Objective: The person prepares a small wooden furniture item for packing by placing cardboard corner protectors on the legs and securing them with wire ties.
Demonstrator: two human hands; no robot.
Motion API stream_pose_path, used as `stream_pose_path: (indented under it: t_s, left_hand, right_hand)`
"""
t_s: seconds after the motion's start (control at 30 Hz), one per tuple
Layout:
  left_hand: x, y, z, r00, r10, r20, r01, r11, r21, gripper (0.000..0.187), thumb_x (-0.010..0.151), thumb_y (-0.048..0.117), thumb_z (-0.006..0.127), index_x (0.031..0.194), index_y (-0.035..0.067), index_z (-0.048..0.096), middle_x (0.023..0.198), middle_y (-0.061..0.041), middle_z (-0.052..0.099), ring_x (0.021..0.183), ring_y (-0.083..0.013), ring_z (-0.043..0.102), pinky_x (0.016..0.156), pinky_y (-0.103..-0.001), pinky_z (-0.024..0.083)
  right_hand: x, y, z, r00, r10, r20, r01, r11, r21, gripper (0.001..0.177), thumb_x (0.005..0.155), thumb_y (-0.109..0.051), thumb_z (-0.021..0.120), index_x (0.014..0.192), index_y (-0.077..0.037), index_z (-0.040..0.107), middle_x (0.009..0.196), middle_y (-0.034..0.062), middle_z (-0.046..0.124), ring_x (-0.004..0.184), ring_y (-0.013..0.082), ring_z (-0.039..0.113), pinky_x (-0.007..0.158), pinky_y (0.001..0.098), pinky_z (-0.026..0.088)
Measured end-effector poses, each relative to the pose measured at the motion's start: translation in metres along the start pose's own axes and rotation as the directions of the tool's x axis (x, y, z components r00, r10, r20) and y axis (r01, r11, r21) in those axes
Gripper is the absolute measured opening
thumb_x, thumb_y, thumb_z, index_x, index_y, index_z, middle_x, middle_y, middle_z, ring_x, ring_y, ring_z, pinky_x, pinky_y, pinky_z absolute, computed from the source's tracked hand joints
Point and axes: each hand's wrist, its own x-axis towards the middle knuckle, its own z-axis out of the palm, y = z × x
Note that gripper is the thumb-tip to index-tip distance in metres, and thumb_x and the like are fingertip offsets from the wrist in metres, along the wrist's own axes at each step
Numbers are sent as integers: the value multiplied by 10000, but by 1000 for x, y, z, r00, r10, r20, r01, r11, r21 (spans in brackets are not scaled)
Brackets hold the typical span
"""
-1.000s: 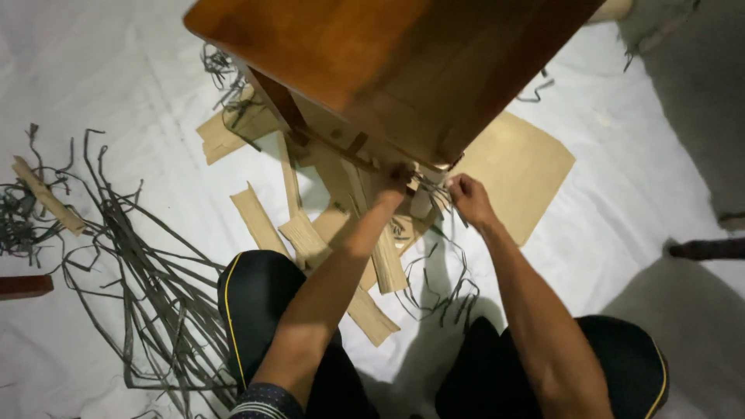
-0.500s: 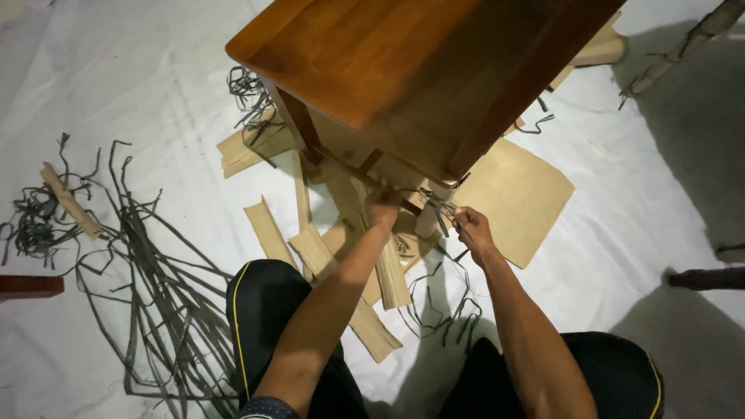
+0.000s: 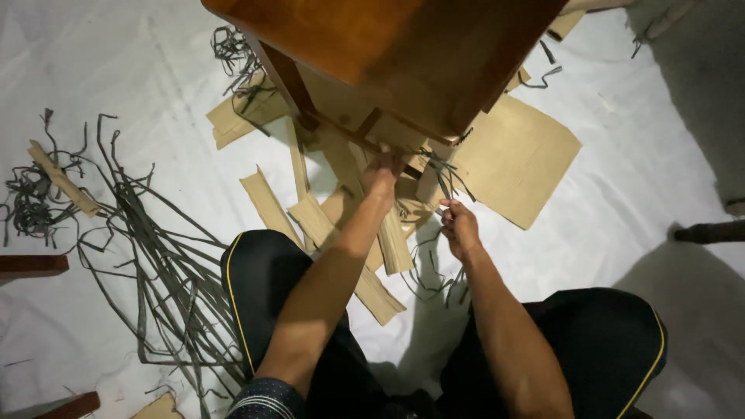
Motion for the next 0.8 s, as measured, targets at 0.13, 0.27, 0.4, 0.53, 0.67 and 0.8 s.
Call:
stream_pose_path:
  t_s: [0.13, 0.27, 0.4, 0.53, 0.67, 0.8]
  left_hand:
    - [-45, 46, 19, 992, -102, 78, 107, 992, -67, 496, 1006, 261, 601, 1365, -67, 507, 1274, -240, 561, 1097, -346, 595, 969, -476, 521]
    - [16, -21, -2, 999, -11, 53, 15, 998, -68, 387, 936, 314, 801, 980, -43, 660, 786, -174, 660, 618, -241, 661, 606, -389, 601]
    - [15, -18, -2, 997, -74, 18, 60, 912, 406, 212, 920, 244, 644, 781, 120, 746, 723, -65, 733, 605, -166, 699, 625, -387, 572]
    - [18, -37, -8, 955, 1, 297, -228, 643, 731, 170, 898, 151, 637, 858, 62, 776, 824, -134, 763, 781, -241, 748, 640, -405, 587]
    - [-9, -7, -1, 911, 27, 411, -390, 381, 838, 238, 916, 159, 660, 986, -35, 779, 954, -233, 761, 1026, -375, 734, 828, -511, 579]
    - [-3, -22, -1, 896, 12, 444, -421, 342, 840, 327, 937, 176, 646, 953, -132, 756, 944, -322, 728, 1045, -454, 698, 794, -571, 545]
  right_hand:
    - [17, 43, -2, 1000, 28, 4, -28, 1000, -5, 230, 1062, -228, 443, 1093, -108, 637, 669, -36, 454, 513, 70, 392, 414, 185, 303]
    - [28, 75, 0, 920, -387, 59, 341, 718, -608, 250, 1085, -271, 537, 1014, -192, 763, 729, 18, 736, 675, 214, 671, 676, 293, 515]
    - [-17, 36, 23, 728, -665, 166, 451, 282, -847, 211, 1084, -297, 552, 1055, -169, 717, 824, 64, 631, 784, 274, 683, 712, 379, 546]
    - [-30, 8, 31, 517, -778, 358, 575, 5, -818, 117, 1012, -141, 608, 992, -56, 687, 1167, 170, 566, 1017, 353, 644, 770, 419, 579]
    - [-18, 9, 27, 411, -772, 484, 617, -156, -772, 174, 1038, -159, 587, 956, -46, 690, 1181, 198, 646, 1096, 341, 648, 905, 370, 543]
    - [-13, 12, 29, 439, -758, 483, 674, -78, -734, 209, 1064, -158, 546, 942, -42, 672, 1018, 154, 646, 1049, 321, 643, 904, 353, 526]
